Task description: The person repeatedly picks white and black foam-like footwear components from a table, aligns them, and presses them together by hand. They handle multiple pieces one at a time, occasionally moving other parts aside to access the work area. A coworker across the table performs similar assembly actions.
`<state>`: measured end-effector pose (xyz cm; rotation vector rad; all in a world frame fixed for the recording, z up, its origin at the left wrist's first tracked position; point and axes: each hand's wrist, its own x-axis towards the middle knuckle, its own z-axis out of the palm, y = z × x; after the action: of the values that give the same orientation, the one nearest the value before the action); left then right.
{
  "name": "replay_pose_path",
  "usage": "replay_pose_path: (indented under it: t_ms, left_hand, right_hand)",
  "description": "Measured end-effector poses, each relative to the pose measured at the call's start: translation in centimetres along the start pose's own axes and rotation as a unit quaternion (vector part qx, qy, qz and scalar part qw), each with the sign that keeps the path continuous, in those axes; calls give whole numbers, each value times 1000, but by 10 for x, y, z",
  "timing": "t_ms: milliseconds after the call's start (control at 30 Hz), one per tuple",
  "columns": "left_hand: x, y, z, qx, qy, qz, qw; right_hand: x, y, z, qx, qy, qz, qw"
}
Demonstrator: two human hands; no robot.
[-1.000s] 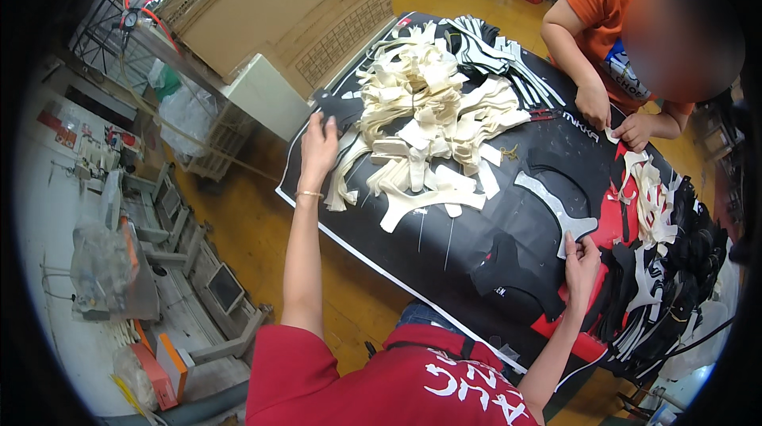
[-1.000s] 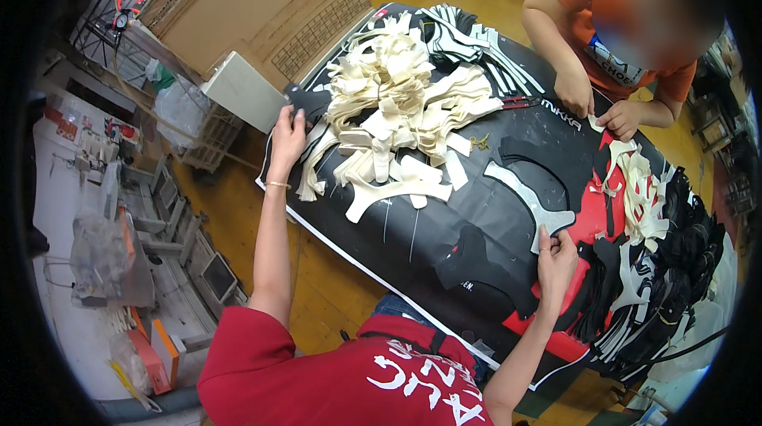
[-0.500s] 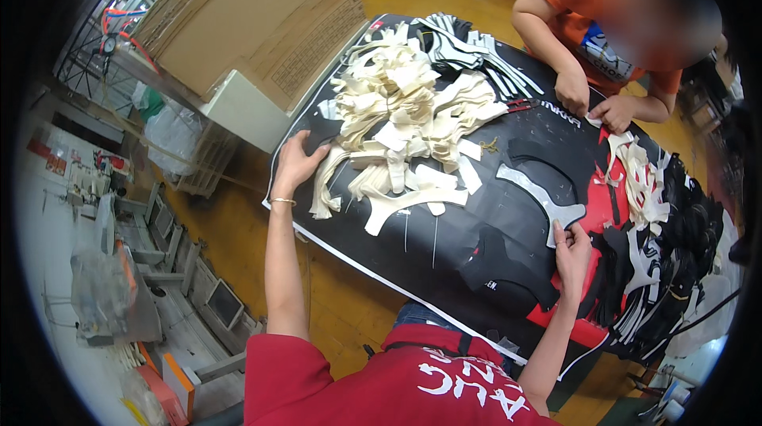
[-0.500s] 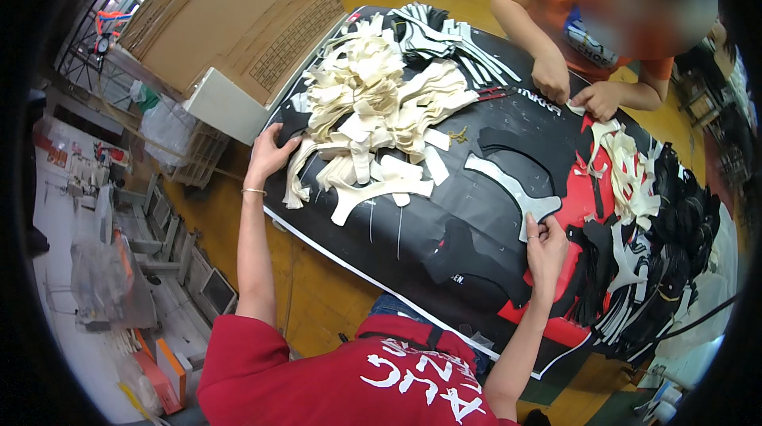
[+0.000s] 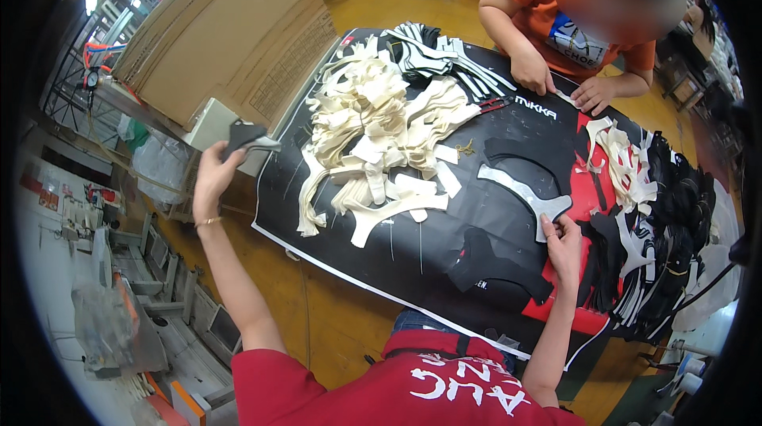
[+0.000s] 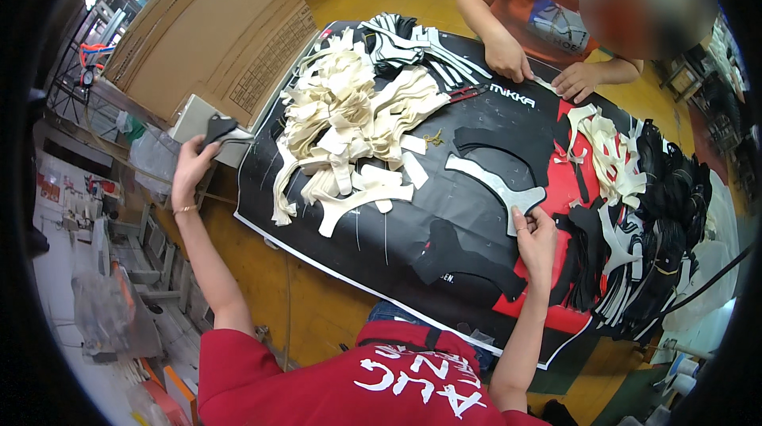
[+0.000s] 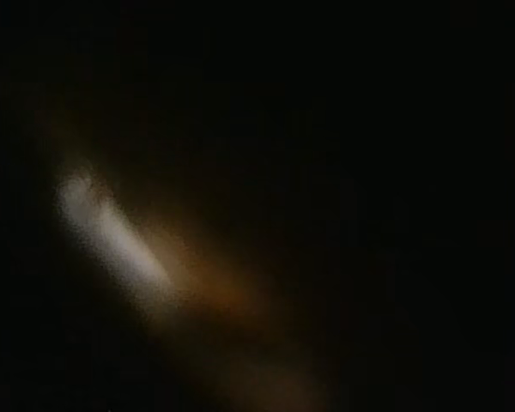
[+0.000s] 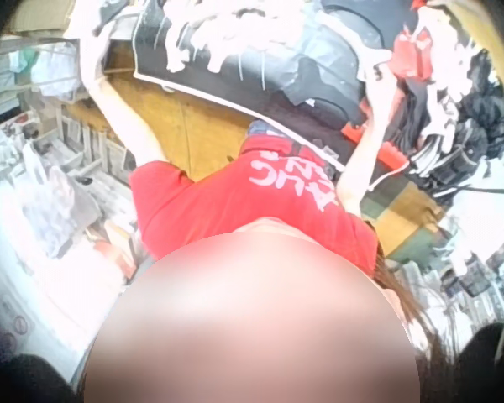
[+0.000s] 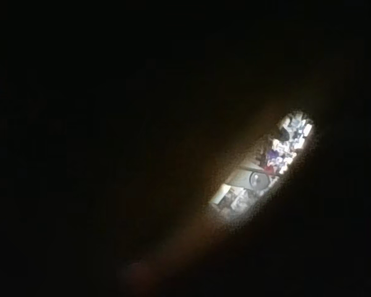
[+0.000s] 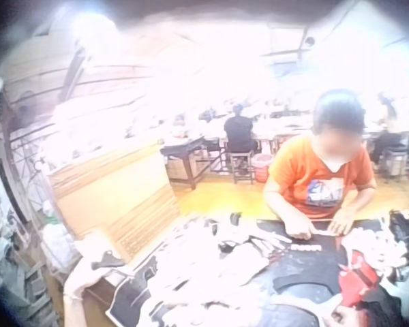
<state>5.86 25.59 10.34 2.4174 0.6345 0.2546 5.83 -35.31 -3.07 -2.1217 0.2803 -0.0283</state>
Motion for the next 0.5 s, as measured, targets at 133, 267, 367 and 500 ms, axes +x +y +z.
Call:
replay_pose_path:
  t_ms: [133,267,367,500]
  left_hand:
    - [-47,31,-6,-254,-28,48,966]
    - [-72,64,13,-415,-132,168,884]
    - [-84,89,29,-427,-145,233,861]
    - [-115,115,55,-457,-172,224,844]
  right_hand:
    - [-11,-40,3,17,-30,4,999]
    - [-23,-107,4,80,-75,-151,982]
    - [-22,-148,5,130,-195,-204,951]
    - [-13,-164,27,121,-280,-236,923]
